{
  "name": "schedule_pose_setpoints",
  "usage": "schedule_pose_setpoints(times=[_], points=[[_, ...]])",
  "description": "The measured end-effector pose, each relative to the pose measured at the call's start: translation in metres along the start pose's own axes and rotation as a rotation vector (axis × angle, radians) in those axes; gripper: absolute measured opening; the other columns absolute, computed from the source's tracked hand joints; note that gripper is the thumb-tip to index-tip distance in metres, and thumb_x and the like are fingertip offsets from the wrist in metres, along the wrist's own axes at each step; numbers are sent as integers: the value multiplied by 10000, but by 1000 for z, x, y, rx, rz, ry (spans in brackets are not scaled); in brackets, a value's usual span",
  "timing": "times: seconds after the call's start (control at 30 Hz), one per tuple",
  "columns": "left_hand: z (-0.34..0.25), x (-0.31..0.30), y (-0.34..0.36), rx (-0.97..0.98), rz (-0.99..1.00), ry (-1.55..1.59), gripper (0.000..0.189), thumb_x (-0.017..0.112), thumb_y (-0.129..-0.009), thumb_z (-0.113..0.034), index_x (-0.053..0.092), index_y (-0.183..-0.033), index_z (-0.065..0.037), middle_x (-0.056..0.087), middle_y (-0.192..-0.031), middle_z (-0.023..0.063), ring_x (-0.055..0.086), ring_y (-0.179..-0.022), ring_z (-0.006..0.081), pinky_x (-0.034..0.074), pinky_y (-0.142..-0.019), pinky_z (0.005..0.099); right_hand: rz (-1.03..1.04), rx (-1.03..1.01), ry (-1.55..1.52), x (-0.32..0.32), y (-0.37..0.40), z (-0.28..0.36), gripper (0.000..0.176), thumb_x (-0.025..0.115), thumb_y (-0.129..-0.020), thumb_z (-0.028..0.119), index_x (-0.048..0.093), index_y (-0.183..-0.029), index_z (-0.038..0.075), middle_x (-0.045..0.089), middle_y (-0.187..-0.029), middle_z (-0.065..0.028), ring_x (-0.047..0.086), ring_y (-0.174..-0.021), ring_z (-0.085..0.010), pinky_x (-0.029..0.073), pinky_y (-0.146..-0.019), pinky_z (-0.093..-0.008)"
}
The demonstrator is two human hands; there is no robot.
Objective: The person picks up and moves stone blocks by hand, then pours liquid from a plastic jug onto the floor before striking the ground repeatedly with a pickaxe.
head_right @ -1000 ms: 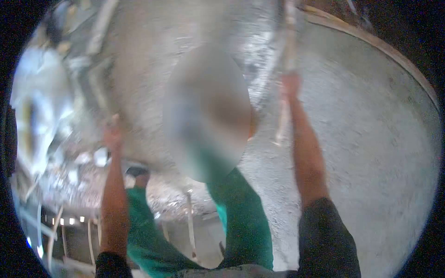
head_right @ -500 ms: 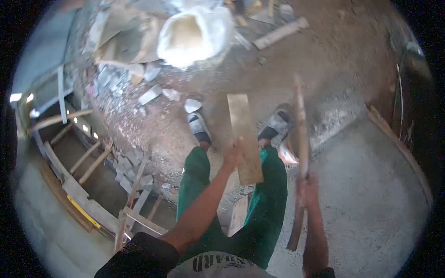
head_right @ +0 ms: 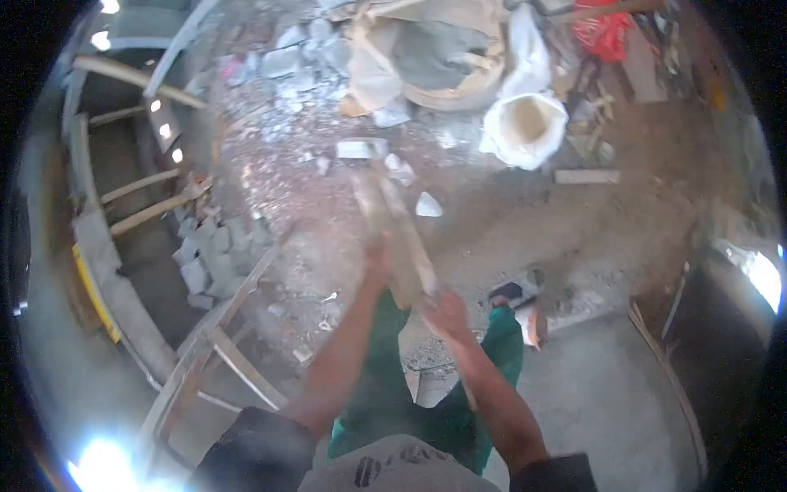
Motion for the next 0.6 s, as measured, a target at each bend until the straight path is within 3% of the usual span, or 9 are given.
schedule_pose_setpoints(times=[0.07, 0.1, 0.13, 0.3, 0.37, 0.43, 0.53, 0.57, 0.6], points=[[-5, -119, -95, -427, 166, 811, 554, 496, -1048, -406, 462, -1469, -47, 553, -1384, 109, 530, -1239, 237, 413, -1066, 406, -15, -1, 37, 11, -54, 62, 486, 669, -840, 332, 619, -1232, 48, 662, -1152, -231, 617, -1118, -412, 483, -954, -482], [9, -144, -131, -166, -47, 809, 543, 507, -1039, -443, 553, -1390, -31, 622, -1237, 68, 578, -1099, 176, 491, -947, 362, -78, -31, 65, 18, -81, 93, 530, 673, -840, 365, 605, -1266, 57, 647, -1192, -238, 608, -1142, -410, 476, -972, -491], [2, -193, -161, -277, -3, 1077, 534, 496, -1043, -443, 572, -1363, -21, 628, -1217, 87, 579, -1101, 175, 495, -942, 375, -62, -38, 65, 6, -98, 138, 547, 658, -849, 372, 585, -1290, 55, 651, -1173, -234, 614, -1127, -404, 484, -962, -492], [41, -333, -246, -573, -116, 858, 683, 542, -985, -538, 440, -1476, -74, 592, -1342, 117, 591, -1185, 250, 487, -893, 343, -87, -164, 149, -10, -161, 255, 472, 599, -888, 360, 592, -1279, 95, 656, -1159, -227, 634, -1093, -392, 498, -933, -505], [82, -330, -237, -510, -114, 811, 625, 529, -1004, -479, 438, -1479, -82, 572, -1376, 130, 587, -1183, 244, 476, -901, 329, -74, -169, 126, -8, -163, 255, 426, 586, -898, 348, 607, -1247, 106, 659, -1151, -216, 636, -1085, -386, 502, -929, -497], [154, -291, -221, -246, -124, 518, 461, 479, -1026, -484, 654, -1032, -57, 641, -949, 56, 555, -850, 183, 454, -750, 387, -149, -275, 117, 31, -176, 189, 377, 584, -901, 338, 626, -1204, 118, 666, -1122, -188, 641, -1055, -368, 511, -912, -479], [209, -210, -155, 165, 323, -666, 253, 474, -987, -299, 650, -1073, -140, 673, -1013, 71, 637, -945, 314, 484, -797, 483, -138, -206, 214, 24, -149, 109, 269, 605, -869, 309, 667, -1072, 144, 675, -1056, -121, 648, -982, -306, 525, -865, -441], [202, -182, -124, 145, 383, -672, 298, 467, -974, -329, 626, -1172, -174, 652, -1063, 51, 627, -982, 293, 487, -834, 499, -110, -35, 120, -13, -117, 96, 209, 617, -850, 293, 684, -994, 159, 676, -1031, -92, 648, -963, -280, 524, -850, -423], [184, -159, -95, 188, 523, -710, 315, 502, -954, -307, 633, -1210, -178, 664, -1120, 45, 625, -1044, 289, 485, -888, 486, -107, -177, 90, -5, -119, 30, 170, 620, -839, 285, 672, -942, 161, 674, -1001, -70, 645, -951, -263, 520, -831, -415]])
Point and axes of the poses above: each hand's wrist, its own y-axis away from the middle knuckle, its own x-axis out of the palm, z = x × y, the point moved 3 cm from there along -y, towards the middle knuckle
